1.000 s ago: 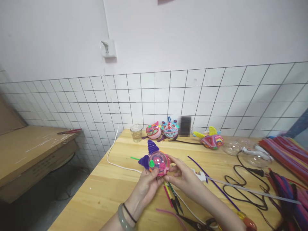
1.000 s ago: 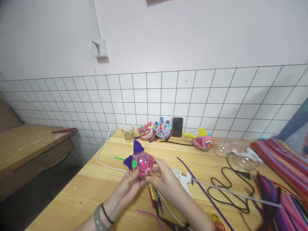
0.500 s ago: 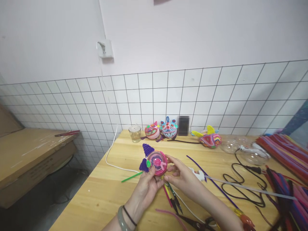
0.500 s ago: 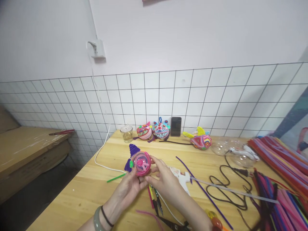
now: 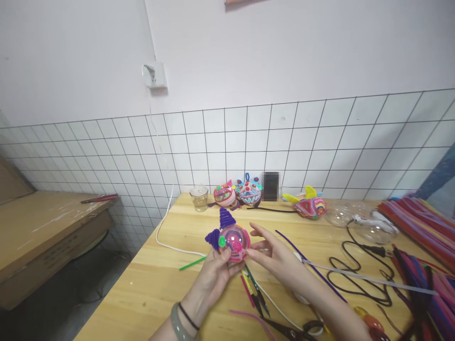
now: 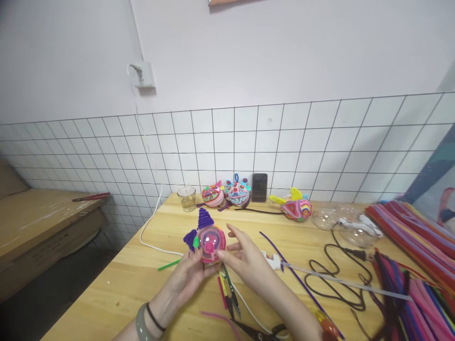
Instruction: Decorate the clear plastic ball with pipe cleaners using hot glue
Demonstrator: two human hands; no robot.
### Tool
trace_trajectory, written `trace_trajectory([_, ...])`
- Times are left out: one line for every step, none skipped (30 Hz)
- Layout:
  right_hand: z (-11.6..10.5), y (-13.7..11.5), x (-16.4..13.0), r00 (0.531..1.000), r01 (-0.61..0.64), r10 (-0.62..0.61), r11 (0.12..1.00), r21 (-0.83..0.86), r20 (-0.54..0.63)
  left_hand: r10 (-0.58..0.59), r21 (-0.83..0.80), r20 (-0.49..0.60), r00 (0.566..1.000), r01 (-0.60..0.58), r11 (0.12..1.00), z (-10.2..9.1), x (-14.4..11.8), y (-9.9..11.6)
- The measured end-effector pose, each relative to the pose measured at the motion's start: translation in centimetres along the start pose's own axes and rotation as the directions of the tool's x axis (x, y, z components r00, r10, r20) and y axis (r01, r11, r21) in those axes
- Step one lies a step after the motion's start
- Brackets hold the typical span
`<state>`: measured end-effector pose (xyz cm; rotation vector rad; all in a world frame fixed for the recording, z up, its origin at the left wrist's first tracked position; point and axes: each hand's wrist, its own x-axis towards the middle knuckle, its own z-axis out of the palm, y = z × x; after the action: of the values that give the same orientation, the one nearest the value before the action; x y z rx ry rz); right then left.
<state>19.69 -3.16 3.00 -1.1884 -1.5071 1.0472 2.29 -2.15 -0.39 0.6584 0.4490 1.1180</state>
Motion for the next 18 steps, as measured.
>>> trace_trajectory([-0.2, -0.2, 0.0, 1.0, -0.008, 0.008, 1.0, -0.004, -0.004, -0.005, 0.028, 0.006, 1.0, 0.004, 1.0, -0.1, 0.0, 0.2])
trace_trajectory([-0.5, -0.3, 0.0, 1.0, -0.018, 0.018, 1.0, -0.01, 0.003, -0.013, 0.058, 0.018, 1.0, 0.012, 0.998, -0.1, 0.1, 0.4])
trace_trajectory([-0.6, -0.5, 0.1, 0.999, -0.031, 0.032, 0.999, -0.017, 0.017, -0.021, 0.084, 0.036, 0.999, 0.018, 0.996, -0.1, 0.1, 0.5])
trace_trajectory([-0.7, -0.6, 0.0, 0.998, -0.049, 0.049, 0.999, -0.022, 0.035, -0.03, 0.105, 0.054, 0.998, 0.024, 0.994, -0.1, 0.1, 0.6])
trace_trajectory([-0.8, -0.6, 0.0, 0.996, -0.07, 0.071, 0.997, -0.016, 0.055, -0.037, 0.12, 0.072, 0.997, 0.028, 0.992, -0.1, 0.1, 0.7])
trace_trajectory([-0.7, -0.7, 0.0, 0.993, -0.095, 0.095, 0.995, -0.003, 0.075, -0.042, 0.133, 0.087, 0.995, 0.03, 0.991, -0.1, 0.1, 0.8])
trace_trajectory([-0.7, -0.8, -0.1, 0.988, -0.118, 0.116, 0.993, 0.015, 0.099, -0.04, 0.142, 0.097, 0.994, 0.026, 0.989, -0.1, 0.1, 0.8])
trace_trajectory([-0.6, -0.9, -0.1, 0.984, -0.136, 0.13, 0.99, 0.035, 0.122, -0.033, 0.152, 0.101, 0.994, 0.017, 0.988, -0.1, 0.2, 0.7])
trace_trajectory([-0.5, -1.0, -0.2, 0.98, -0.148, 0.139, 0.988, 0.053, 0.143, -0.023, 0.161, 0.101, 0.995, 0.007, 0.987, -0.1, 0.2, 0.7])
trace_trajectory([-0.4, -1.1, -0.3, 0.976, -0.155, 0.143, 0.986, 0.064, 0.164, -0.012, 0.17, 0.099, 0.995, -0.005, 0.985, -0.2, 0.2, 0.6])
trace_trajectory([-0.3, -1.2, -0.3, 0.973, -0.157, 0.142, 0.985, 0.067, 0.182, 0.004, 0.176, 0.095, 0.996, -0.02, 0.984, -0.2, 0.2, 0.6])
trace_trajectory([-0.2, -1.3, -0.3, 0.97, -0.155, 0.138, 0.985, 0.07, 0.201, 0.019, 0.181, 0.088, 0.996, -0.034, 0.983, -0.2, 0.3, 0.5])
trace_trajectory([-0.2, -1.4, -0.3, 0.967, -0.153, 0.134, 0.985, 0.074, 0.217, 0.033, 0.187, 0.079, 0.996, -0.047, 0.981, -0.3, 0.3, 0.4])
trace_trajectory([-0.1, -1.4, -0.3, 0.964, -0.154, 0.132, 0.985, 0.08, 0.231, 0.046, 0.197, 0.072, 0.996, -0.059, 0.979, -0.3, 0.4, 0.3])
trace_trajectory([-0.1, -1.4, -0.3, 0.961, -0.156, 0.129, 0.984, 0.091, 0.244, 0.059, 0.21, 0.068, 0.996, -0.072, 0.975, -0.4, 0.4, 0.2])
trace_trajectory([-0.2, -1.3, -0.3, 0.959, -0.158, 0.127, 0.982, 0.107, 0.253, 0.071, 0.225, 0.068, 0.995, -0.084, 0.971, -0.4, 0.4, 0.2])
trace_trajectory([-0.2, -1.3, -0.2, 0.958, -0.16, 0.124, 0.979, 0.124, 0.26, 0.082, 0.241, 0.072, 0.994, -0.097, 0.966, -0.5, 0.5, 0.1])
trace_trajectory([-0.2, -1.2, -0.2, 0.958, -0.16, 0.119, 0.977, 0.141, 0.262, 0.09, 0.257, 0.079, 0.993, -0.108, 0.96, -0.5, 0.5, 0.1])
